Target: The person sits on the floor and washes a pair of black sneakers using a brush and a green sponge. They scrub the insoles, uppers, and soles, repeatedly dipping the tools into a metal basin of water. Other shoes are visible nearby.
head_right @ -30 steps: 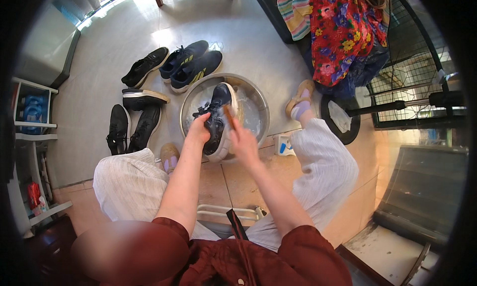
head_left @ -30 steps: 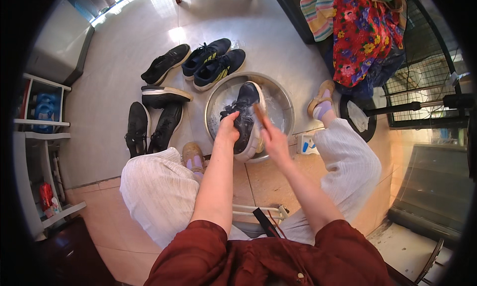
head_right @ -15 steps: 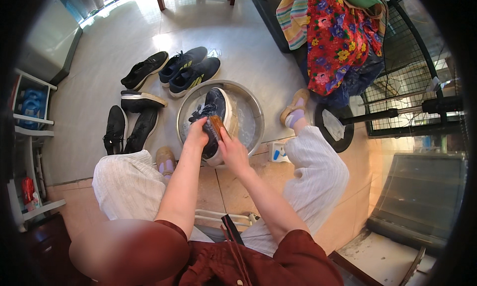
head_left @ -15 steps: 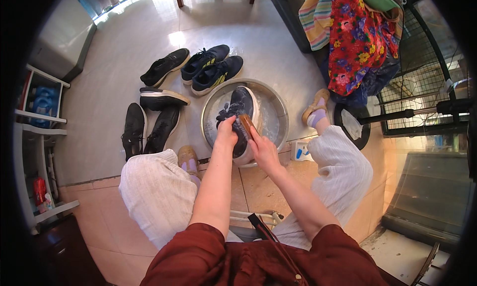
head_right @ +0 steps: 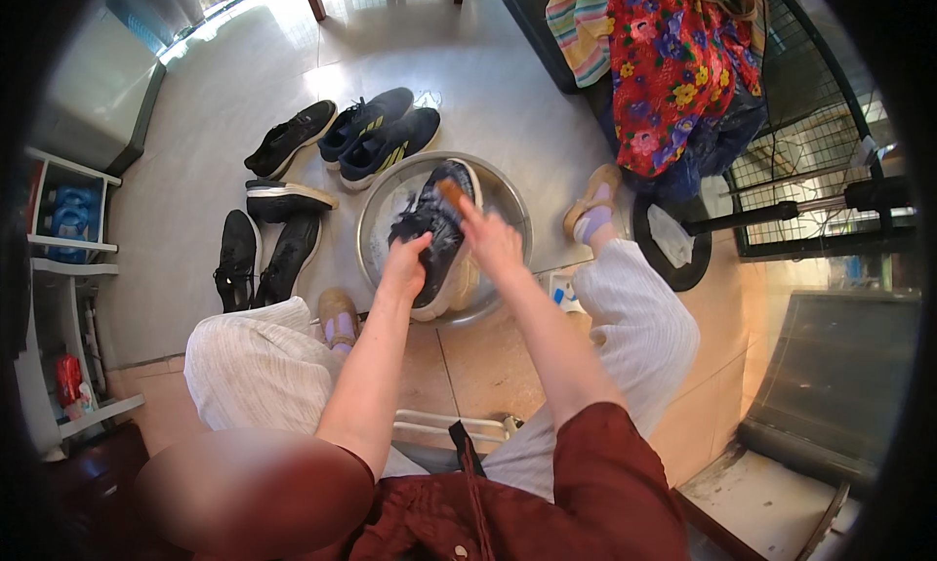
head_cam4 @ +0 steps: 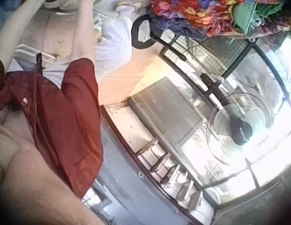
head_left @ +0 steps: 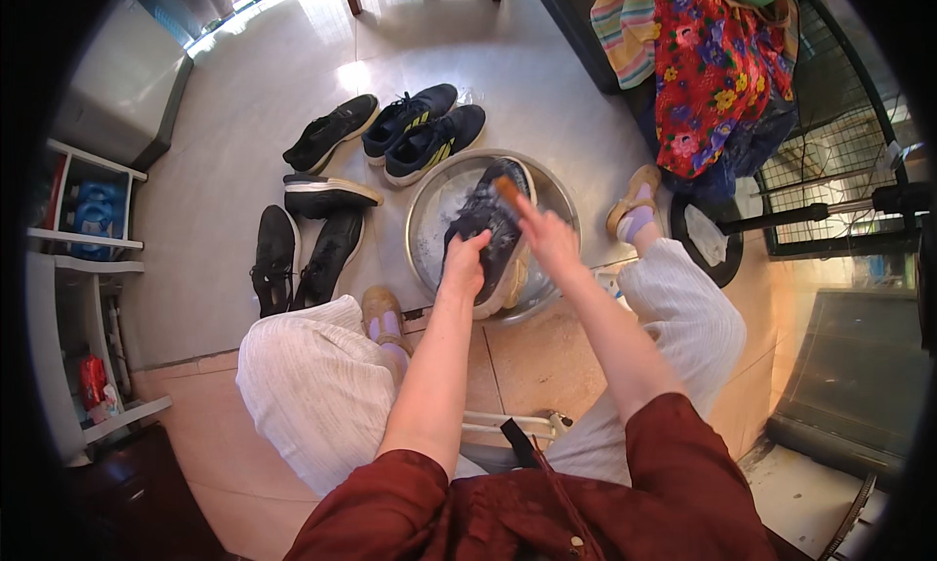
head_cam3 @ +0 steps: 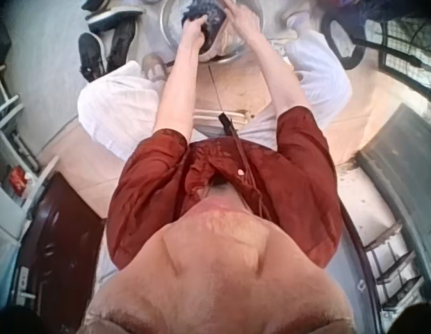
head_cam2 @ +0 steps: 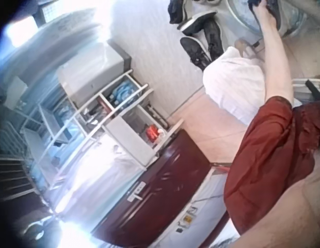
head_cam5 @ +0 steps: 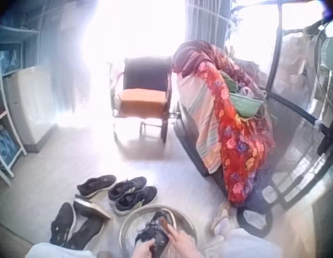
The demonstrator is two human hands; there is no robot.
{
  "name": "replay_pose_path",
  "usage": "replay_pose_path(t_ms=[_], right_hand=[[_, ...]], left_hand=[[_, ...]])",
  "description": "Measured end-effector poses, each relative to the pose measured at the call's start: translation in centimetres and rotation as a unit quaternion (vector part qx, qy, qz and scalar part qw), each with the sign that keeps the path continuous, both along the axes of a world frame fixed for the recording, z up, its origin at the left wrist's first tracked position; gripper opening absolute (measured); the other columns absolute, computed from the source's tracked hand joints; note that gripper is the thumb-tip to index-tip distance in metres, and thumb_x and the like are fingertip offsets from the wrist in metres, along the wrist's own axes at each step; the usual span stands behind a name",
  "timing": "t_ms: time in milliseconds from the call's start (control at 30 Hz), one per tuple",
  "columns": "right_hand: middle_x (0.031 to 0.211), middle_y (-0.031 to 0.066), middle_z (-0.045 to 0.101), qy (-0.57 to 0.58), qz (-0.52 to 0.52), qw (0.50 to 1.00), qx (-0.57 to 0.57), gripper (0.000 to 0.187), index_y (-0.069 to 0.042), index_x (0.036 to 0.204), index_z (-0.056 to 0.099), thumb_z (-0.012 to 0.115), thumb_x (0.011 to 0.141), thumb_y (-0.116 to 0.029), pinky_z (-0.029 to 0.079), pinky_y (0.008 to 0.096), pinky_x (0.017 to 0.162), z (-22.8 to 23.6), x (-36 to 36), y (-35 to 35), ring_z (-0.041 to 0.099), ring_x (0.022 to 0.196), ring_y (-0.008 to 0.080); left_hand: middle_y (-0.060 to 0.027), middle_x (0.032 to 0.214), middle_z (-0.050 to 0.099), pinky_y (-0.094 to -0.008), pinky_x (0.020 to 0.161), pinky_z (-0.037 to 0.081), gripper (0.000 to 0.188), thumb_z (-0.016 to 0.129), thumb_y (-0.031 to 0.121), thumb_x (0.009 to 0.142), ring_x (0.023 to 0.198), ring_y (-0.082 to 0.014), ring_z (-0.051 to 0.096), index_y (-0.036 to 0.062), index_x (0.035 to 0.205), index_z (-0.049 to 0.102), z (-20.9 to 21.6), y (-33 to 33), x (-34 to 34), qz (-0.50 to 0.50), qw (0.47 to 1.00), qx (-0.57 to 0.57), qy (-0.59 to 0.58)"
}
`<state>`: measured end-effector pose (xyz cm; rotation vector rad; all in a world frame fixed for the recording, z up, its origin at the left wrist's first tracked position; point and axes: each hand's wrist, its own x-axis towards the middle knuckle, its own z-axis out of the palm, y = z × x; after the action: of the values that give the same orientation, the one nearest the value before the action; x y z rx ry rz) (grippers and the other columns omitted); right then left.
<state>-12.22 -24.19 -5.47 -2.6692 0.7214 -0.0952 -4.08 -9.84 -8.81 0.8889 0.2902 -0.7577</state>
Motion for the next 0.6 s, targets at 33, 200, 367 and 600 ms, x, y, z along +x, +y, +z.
replay_pose_path(t_ms=[33,200,367,600], right_hand=[[0.099,0.0199,0.065,0.014,-0.040,0.999,0.026,0.047,-0.033,0.142,0.048,0.056,0.096,-0.038,0.053,0.0502,0.076,1.0,1.1,-0.9,0.066,0.088,0.0417],[0.108,0.0222,0.067,-0.101,-0.210,0.960,0.154,0.047,-0.026,0.140,0.052,0.054,0.094,-0.034,0.049,0.0506,0.088,-2.6,1.4,-0.6,0.064,0.100,0.0426],[0.116,0.0249,0.065,0.055,-0.270,0.940,0.204,0.065,-0.014,0.146,0.043,0.060,0.085,-0.028,0.048,0.0482,0.095,-8.5,-2.1,-1.3,0.061,0.109,0.0423],[0.120,0.0259,0.064,0.185,-0.231,0.923,0.245,0.064,-0.004,0.141,0.047,0.062,0.081,-0.019,0.048,0.0429,0.098,-12.9,-4.1,-1.6,0.061,0.113,0.0380]], left_hand=[[-0.0083,0.114,0.066,-0.0350,0.093,0.048,0.035,0.061,-0.004,0.087,0.104,-0.0221,0.062,0.0000,0.122,0.059,-0.2,-0.3,0.1,-0.029,0.999,-0.010,-0.009],[-0.0084,0.114,0.066,-0.0358,0.094,0.048,0.035,0.063,-0.003,0.086,0.105,-0.0225,0.061,0.0005,0.121,0.059,-0.4,0.9,-0.7,-0.011,1.000,0.011,0.014],[-0.0122,0.120,0.064,-0.0399,0.104,0.045,0.037,0.064,0.021,0.093,0.116,-0.0276,0.058,0.0012,0.124,0.058,-0.6,1.4,-0.2,0.005,0.984,-0.139,0.110],[-0.0150,0.129,0.061,-0.0448,0.110,0.039,0.066,0.054,0.056,0.094,0.121,-0.0314,0.056,-0.0002,0.129,0.055,-1.1,-0.1,1.1,-0.020,0.961,-0.181,0.209]])
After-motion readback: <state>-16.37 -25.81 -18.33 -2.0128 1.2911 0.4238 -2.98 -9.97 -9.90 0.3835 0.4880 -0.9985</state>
